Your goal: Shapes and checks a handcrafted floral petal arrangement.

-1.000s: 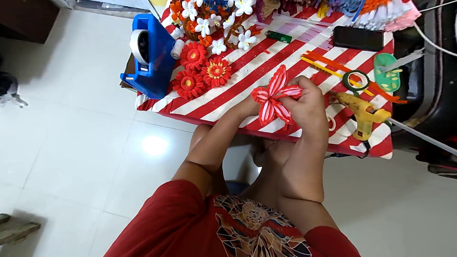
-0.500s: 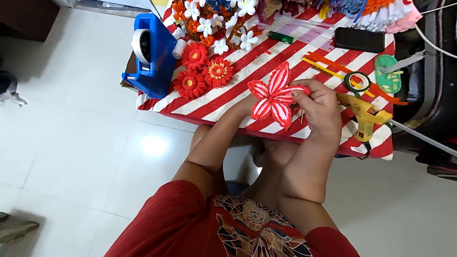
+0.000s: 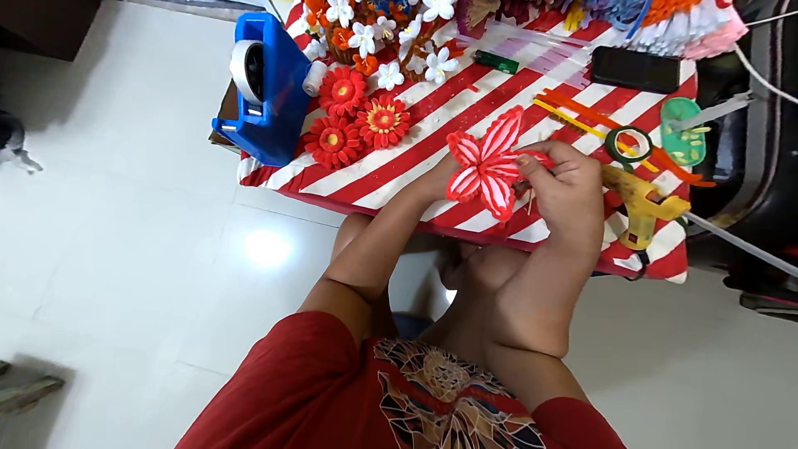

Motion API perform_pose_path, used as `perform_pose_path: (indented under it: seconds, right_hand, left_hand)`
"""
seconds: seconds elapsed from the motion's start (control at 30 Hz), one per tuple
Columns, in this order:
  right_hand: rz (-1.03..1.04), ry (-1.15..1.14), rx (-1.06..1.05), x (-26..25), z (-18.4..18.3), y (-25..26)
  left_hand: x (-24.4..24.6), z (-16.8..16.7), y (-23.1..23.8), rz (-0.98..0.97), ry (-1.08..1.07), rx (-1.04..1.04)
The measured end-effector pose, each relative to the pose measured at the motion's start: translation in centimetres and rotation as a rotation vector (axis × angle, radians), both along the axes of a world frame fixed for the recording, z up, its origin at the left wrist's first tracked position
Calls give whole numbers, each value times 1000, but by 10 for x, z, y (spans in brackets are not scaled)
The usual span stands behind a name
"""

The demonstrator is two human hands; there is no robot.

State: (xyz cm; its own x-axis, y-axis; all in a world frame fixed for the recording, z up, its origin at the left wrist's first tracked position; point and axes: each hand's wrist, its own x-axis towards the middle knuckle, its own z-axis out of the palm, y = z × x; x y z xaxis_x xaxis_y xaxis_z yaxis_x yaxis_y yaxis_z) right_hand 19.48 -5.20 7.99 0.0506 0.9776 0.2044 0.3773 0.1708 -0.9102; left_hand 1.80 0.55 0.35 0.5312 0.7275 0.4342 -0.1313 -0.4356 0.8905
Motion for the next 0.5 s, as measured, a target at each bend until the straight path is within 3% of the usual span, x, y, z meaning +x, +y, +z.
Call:
perform_pose_path:
  seconds: [0.13, 0.23, 0.37, 0.5]
  right_hand:
    - [-66, 138, -29, -4, -2, 6]
    - [3, 111, -91, -7, 2, 0]
    - [91, 202, -125, -3, -1, 4]
    - [19, 215, -126, 5, 0, 2]
  left_hand:
    - [10, 17, -1, 217, 9, 81]
    - [5, 22, -11, 312, 185, 122]
    - [-4, 38, -21, 289, 585, 158]
    - [-5, 38, -21, 301, 602, 31]
